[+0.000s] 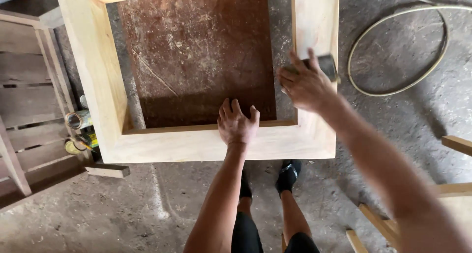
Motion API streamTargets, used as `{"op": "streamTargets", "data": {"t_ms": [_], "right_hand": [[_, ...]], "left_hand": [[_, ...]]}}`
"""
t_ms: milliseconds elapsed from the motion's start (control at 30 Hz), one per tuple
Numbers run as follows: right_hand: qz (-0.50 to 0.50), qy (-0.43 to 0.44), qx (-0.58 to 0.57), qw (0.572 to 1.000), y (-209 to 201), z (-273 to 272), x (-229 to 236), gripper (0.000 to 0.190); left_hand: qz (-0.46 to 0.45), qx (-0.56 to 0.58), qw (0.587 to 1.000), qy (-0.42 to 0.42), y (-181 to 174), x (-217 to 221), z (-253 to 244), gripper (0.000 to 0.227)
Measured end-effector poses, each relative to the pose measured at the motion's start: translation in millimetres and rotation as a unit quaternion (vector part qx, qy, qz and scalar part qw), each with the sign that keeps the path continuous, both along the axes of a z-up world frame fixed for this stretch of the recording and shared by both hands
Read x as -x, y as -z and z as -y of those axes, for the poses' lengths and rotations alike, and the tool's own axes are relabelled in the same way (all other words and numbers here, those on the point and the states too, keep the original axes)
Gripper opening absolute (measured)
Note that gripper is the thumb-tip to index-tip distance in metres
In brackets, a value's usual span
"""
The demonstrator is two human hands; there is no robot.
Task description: The person sands the surface of a wooden frame by hand using a piece of sandpaper.
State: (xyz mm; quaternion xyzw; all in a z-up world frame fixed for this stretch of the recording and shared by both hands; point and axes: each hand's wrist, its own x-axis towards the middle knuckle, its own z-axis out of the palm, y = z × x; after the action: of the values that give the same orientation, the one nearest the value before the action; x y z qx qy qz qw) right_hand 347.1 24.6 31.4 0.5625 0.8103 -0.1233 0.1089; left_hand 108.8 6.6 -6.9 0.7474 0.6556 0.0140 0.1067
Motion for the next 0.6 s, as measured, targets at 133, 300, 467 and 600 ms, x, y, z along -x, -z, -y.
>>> {"op": "streamTargets", "data": {"t_ms": [133, 300, 467, 600], "right_hand": [[0.164, -0.214, 0.325, 0.907, -79.4, -9.3, 14.2, 0.030], [-0.064, 0.008, 0.241, 0.968, -93.4, 37.3, 14.8, 0.025], [-0.125, 0.369, -0.210, 0.897, -6.7, 133.8, 50.6, 0.035], [-0.123, 0.476, -0.196, 0.849, 12.0, 206.6, 139.6, 0.043]], "left_hand": [[-0.003, 0.004, 1.000, 0.014, -1.1, -0.5, -0.1, 0.058], [-0.010, 0.023, 1.000, 0.018, -2.9, 1.9, -1.5, 0.061], [-0.005, 0.022, 1.000, 0.022, -3.7, 1.5, -0.8, 0.058], [0.006, -0.004, 1.000, 0.022, -4.7, 1.0, 4.1, 0.058]]}}
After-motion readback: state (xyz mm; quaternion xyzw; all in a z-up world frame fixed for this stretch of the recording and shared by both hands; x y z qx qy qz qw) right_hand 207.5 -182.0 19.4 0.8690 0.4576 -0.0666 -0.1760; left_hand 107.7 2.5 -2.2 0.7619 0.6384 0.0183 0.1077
